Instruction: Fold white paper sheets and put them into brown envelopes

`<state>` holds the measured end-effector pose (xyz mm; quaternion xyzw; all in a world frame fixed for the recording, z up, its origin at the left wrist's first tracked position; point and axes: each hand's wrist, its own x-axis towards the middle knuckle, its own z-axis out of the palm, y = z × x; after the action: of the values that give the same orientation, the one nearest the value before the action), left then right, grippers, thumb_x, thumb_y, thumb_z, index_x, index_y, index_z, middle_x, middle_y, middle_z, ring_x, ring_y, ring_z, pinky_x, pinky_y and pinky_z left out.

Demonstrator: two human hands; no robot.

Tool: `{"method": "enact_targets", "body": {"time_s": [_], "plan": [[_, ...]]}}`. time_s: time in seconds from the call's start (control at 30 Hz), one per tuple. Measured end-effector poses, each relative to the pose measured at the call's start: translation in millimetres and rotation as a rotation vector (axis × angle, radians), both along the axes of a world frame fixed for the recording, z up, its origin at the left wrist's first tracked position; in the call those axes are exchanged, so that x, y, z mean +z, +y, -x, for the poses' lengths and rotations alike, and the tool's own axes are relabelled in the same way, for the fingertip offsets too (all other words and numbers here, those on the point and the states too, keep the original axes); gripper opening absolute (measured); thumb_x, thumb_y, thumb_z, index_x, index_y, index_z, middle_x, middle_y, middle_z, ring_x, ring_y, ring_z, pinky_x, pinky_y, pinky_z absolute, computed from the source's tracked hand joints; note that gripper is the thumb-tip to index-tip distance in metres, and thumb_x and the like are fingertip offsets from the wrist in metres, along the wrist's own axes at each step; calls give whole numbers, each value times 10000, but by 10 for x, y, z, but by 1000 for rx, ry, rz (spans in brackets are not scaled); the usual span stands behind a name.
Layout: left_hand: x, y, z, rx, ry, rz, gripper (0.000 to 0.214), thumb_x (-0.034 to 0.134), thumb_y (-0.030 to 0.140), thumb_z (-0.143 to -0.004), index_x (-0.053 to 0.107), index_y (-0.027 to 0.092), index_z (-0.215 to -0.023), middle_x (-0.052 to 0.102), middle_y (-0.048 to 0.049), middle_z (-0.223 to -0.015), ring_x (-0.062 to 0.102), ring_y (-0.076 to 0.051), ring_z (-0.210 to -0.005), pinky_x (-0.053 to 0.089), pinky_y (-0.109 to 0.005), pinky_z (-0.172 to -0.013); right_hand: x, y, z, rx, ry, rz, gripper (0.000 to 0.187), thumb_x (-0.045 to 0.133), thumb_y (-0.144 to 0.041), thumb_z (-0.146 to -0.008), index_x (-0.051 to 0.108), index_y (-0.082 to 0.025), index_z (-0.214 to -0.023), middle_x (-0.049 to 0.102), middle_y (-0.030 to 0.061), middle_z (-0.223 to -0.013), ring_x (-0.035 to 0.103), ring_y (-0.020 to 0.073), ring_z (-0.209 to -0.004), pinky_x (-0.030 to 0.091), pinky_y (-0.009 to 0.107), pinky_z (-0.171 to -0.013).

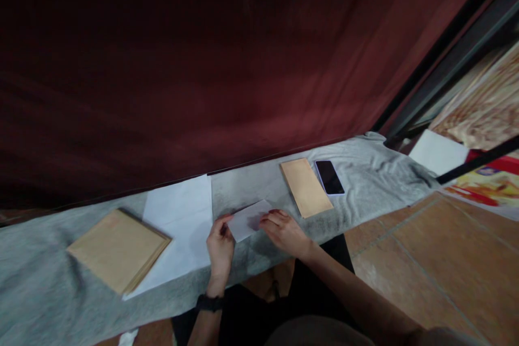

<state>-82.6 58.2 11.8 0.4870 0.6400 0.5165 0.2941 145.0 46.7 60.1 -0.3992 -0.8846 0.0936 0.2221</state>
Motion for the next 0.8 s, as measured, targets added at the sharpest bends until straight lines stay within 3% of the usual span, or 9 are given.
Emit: {"method": "enact_targets", "body": {"time_s": [0.23,0.4,0.57,0.67,0.8], "plan": [[32,12,57,-49,-169,155,418,614,425,-751,720,160,-1056,722,-42,-785,644,-167,-664,505,-282,-619,-296,-145,34,-11,12,-21,252,491,-138,-1008,687,-222,-1142,705,55,-1172,627,197,-1082,481,343,-1009],[54,-52,42,-38,-273,214,605,596,544,-784,648,145,-1237,705,-35,-809,653,-146,-652,517,-278,-624,-383,-180,76,-3,-35,8,222,548,-126,-979,685,-218,-1127,705,53,-1164,630,198,-1070,495,336,-983],[36,-5,1,-31,-184,185,574,721,429,-674,680,167,-1182,573,56,-635,512,-108,-539,409,-234,-518,-441,-212,106,16,-34,33,202,571,-182,-983,672,-236,-1149,702,42,-1177,638,191,-1078,498,330,-992],[15,57,-18,-48,-109,159,547,667,356,-701,663,164,-1213,508,82,-584,445,-99,-492,366,-229,-483,-451,-205,105,-31,28,58,210,540,-218,-1006,677,-242,-1163,702,46,-1200,643,182,-1101,500,327,-1002],[4,131,-35,-83,3,136,548,596,271,-735,629,158,-1270,529,69,-601,464,-114,-501,411,-247,-506,-455,-123,114,-142,71,65,328,489,-219,-1025,620,-210,-1325,636,79,-1369,576,198,-1263,461,371,-1091]]}}
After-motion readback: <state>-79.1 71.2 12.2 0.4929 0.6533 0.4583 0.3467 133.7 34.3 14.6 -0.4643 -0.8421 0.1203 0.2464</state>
